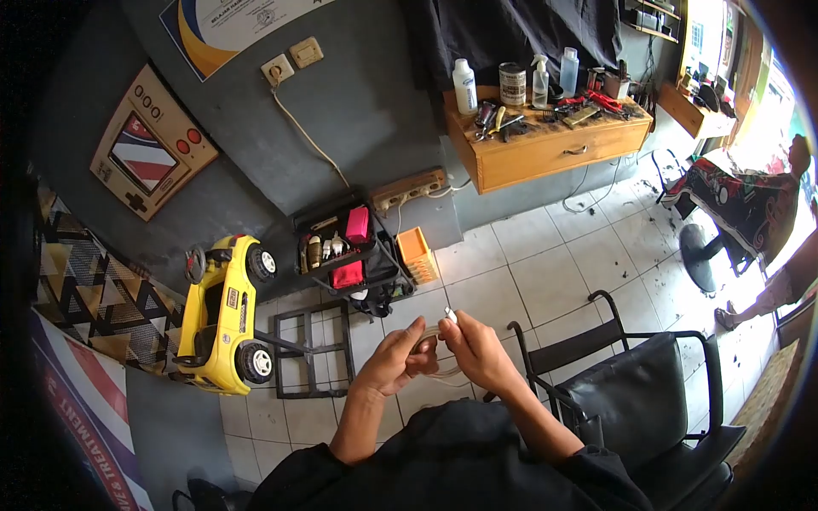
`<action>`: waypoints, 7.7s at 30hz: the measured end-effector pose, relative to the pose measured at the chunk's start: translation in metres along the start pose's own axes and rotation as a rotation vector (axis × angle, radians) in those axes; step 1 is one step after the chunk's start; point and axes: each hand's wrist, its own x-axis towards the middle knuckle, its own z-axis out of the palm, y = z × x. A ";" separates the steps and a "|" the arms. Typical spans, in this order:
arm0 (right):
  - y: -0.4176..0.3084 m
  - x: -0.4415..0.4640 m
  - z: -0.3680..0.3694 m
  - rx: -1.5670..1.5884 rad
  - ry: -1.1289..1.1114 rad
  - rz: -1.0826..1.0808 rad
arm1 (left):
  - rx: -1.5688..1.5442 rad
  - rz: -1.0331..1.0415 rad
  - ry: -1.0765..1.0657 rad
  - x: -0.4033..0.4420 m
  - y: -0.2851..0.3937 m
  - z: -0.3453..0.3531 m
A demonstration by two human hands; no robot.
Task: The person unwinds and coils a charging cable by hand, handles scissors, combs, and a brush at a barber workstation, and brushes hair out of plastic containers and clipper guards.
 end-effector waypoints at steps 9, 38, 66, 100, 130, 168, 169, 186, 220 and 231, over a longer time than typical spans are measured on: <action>0.000 -0.003 -0.018 0.458 -0.217 0.275 | -0.366 0.249 -0.056 0.003 -0.029 -0.007; -0.031 0.000 -0.021 -0.159 -0.022 -0.104 | 0.437 0.298 -0.085 0.001 0.009 0.015; -0.014 -0.004 0.010 -0.118 -0.133 -0.064 | -0.087 0.093 0.184 -0.024 -0.024 0.005; 0.010 -0.025 -0.012 -0.203 -0.170 -0.251 | -0.132 -0.074 -0.071 -0.012 -0.022 0.001; -0.009 -0.005 -0.011 -0.528 0.025 -0.370 | 0.192 0.208 0.150 -0.029 -0.007 0.012; 0.030 -0.006 0.009 0.587 -0.363 0.178 | -0.292 0.322 0.377 -0.017 -0.028 0.013; 0.023 -0.007 0.002 0.601 -0.450 0.256 | -0.317 0.357 0.397 -0.017 -0.028 0.013; -0.023 -0.029 0.017 -0.242 -0.224 -0.276 | -0.329 0.524 0.492 -0.005 -0.024 0.001; 0.020 -0.021 -0.067 -0.039 -0.430 -0.260 | -0.347 0.822 0.474 -0.023 0.012 -0.026; 0.021 -0.014 0.027 0.679 -0.186 -0.025 | -0.241 0.639 0.171 -0.017 -0.030 0.009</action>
